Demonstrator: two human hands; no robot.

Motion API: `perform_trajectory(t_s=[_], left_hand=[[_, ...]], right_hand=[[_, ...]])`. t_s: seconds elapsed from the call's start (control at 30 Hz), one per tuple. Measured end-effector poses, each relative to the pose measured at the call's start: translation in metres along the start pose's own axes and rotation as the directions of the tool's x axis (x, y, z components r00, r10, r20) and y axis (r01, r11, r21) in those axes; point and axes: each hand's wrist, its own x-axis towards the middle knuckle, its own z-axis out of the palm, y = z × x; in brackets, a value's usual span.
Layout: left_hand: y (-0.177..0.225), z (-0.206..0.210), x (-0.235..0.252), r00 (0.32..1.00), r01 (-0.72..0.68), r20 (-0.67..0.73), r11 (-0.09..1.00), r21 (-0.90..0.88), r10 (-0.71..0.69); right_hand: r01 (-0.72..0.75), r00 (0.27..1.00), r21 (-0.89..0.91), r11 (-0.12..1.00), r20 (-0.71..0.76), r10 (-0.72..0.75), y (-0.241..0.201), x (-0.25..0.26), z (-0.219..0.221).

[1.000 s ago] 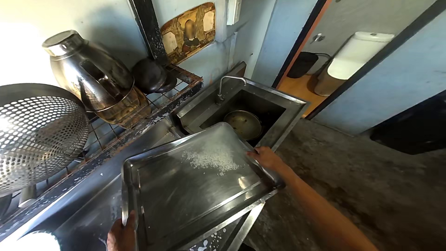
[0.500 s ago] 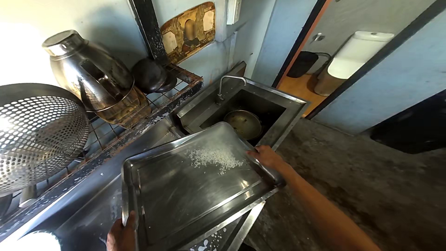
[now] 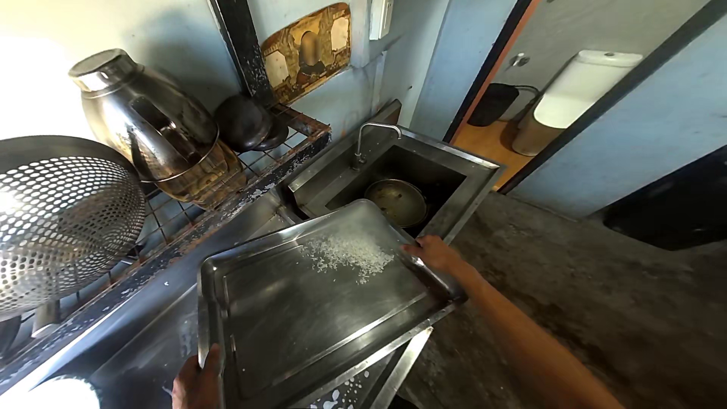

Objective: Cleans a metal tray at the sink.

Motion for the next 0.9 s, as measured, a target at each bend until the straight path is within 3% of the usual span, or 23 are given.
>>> perform_trajectory(t_s=[0.9], left_hand=[[0.012,-0.014,-0.012,0.998,-0.029,0.053,1.000,0.006,0.029]], right_hand=[[-0.015,0.999,-0.033,0.999,0.046,0.016,0.001,0.003,-0.007]])
